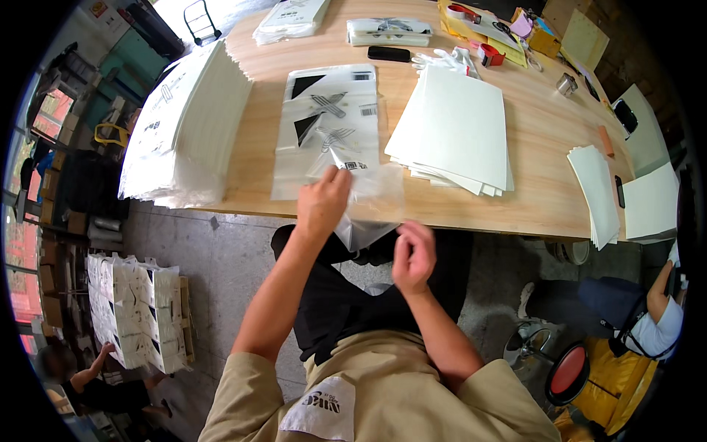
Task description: The person repeatedly picks up stacks of white paper, places them into clear plastic bags, and seals the bags. The packaged items are then set aside on the table.
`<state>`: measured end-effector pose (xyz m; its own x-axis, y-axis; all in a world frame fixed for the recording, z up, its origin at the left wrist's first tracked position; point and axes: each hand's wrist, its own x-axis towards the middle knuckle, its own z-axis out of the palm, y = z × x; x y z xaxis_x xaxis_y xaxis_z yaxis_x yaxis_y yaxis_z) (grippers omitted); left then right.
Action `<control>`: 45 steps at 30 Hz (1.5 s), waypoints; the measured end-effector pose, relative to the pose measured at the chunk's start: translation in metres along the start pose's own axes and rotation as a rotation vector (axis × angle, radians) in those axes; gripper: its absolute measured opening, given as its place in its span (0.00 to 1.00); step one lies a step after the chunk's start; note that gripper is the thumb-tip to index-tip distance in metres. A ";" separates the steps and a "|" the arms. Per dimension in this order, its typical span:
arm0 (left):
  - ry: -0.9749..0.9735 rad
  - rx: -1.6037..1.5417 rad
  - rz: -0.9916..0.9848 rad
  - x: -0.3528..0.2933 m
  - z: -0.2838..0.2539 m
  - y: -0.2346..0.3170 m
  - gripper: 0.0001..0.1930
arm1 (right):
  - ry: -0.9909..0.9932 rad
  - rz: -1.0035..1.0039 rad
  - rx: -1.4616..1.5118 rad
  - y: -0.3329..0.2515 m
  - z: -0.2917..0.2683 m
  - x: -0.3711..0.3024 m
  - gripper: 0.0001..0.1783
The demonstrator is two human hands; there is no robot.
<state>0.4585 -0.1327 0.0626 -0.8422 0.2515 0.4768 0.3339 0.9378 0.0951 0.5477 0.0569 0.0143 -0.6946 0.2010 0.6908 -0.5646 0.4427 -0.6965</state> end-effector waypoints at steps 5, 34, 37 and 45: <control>-0.103 -0.295 0.028 -0.004 -0.036 0.056 0.05 | -0.448 0.465 0.399 0.009 0.030 0.015 0.16; -0.157 -0.871 -0.149 -0.096 -0.105 0.135 0.08 | 0.007 0.896 1.260 -0.006 0.142 0.075 0.25; -0.179 -0.807 -0.124 -0.097 -0.106 0.132 0.08 | 0.182 1.252 1.383 -0.020 0.121 0.108 0.27; -0.006 -1.006 -0.156 -0.098 -0.095 0.040 0.33 | -0.133 0.811 1.255 0.006 0.160 0.090 0.26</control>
<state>0.5940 -0.1427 0.1024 -0.9078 0.1473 0.3926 0.4193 0.3251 0.8477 0.4101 -0.0621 0.0413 -0.9932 -0.0919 0.0717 0.0267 -0.7782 -0.6274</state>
